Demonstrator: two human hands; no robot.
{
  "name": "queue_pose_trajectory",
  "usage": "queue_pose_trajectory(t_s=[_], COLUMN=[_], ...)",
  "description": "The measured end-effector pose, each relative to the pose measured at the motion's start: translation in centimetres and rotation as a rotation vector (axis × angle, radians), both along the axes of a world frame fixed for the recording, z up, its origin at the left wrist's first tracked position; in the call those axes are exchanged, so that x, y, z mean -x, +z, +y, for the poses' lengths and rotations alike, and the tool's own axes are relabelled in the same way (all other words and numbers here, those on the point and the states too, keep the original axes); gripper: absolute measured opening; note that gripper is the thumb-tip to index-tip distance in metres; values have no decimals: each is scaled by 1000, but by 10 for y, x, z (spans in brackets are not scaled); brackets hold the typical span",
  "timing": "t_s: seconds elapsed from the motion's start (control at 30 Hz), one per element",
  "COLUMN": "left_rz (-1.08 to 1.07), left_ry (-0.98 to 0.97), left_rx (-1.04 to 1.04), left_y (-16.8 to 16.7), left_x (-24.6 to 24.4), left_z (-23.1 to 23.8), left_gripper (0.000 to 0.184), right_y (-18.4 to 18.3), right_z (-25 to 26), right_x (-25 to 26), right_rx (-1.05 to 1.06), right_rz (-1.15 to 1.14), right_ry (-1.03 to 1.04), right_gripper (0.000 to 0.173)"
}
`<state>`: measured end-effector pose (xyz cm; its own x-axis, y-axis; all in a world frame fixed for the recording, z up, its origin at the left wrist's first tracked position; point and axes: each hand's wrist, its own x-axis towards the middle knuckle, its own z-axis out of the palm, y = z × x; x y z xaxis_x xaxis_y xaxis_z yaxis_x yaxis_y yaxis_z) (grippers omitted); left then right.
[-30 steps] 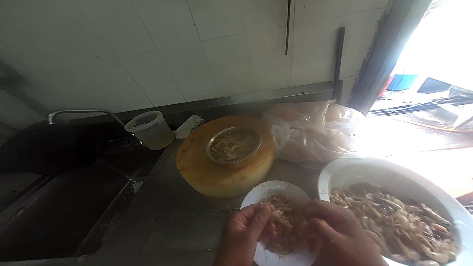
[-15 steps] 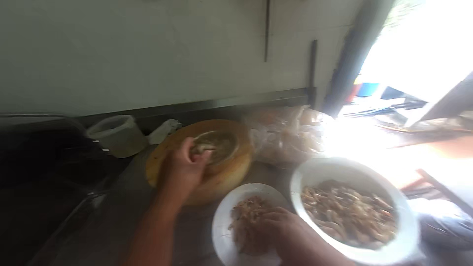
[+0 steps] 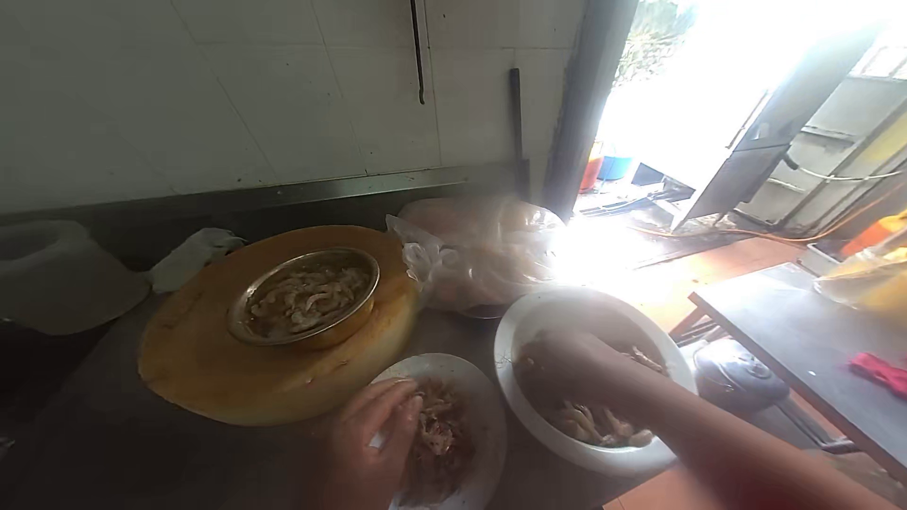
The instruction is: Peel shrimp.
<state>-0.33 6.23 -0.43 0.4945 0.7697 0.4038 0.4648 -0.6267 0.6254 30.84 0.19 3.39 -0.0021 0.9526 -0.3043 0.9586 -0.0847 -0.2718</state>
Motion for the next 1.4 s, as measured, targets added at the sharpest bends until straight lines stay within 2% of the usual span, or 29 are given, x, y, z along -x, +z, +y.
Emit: queue_pose_trajectory(t_s=[0.13, 0.23, 0.3, 0.4, 0.47, 0.57, 0.77, 0.87, 0.93, 1.0, 1.07, 1.1, 1.2, 1.33, 1.4], left_rz=[-41, -106, -167, -264, -357, -489, -520, -547, -563, -597, -603, -587, -464, -268, -258], left_ry=[-64, -105, -153, -226, -231, -155, -81, -65, -39, -27, -27, -33, -33, -7, -12], left_rx=[-16, 50, 131, 325, 434, 471, 550, 608, 658, 697, 691, 653, 461, 267, 263], left_y=[0, 7, 12, 19, 21, 16, 13, 18, 20, 20, 20, 19, 14, 16, 16], left_x=[0, -1, -10, -30, -40, -41, -15, -4, 2, 9, 13, 14, 17, 14, 14], left_z=[-3, -7, -11, -21, -26, -31, -36, -38, -39, -38, -38, -38, -37, -40, -41], left_gripper=[28, 26, 26, 36, 36, 22, 17, 15, 15, 17, 17, 16, 15, 13, 12], right_y=[3, 21, 33, 42, 37, 21, -4, -6, -6, -9, -10, -10, -6, -3, -1], right_z=[5, -3, -8, -12, -13, -12, -9, -9, -8, -6, -6, -7, -5, 2, 2], right_x=[-10, -20, -16, 15, 36, 58, 85, 91, 91, 88, 91, 94, 100, 102, 100], right_rx=[-44, -200, -271, -245, -243, -305, -383, -433, -527, -526, -381, -342, -312, -235, -201], right_rz=[182, 300, 486, 828, 944, 1058, 1308, 1430, 1409, 1103, 769, 716, 803, 900, 945], right_ry=[-19, -54, -96, -136, -105, -34, -14, -70, -77, -41, 3, 32, 127, 178, 176], right_gripper=[14, 13, 10, 8, 12, 16, 21, 19, 16, 14, 25, 31, 35, 15, 10])
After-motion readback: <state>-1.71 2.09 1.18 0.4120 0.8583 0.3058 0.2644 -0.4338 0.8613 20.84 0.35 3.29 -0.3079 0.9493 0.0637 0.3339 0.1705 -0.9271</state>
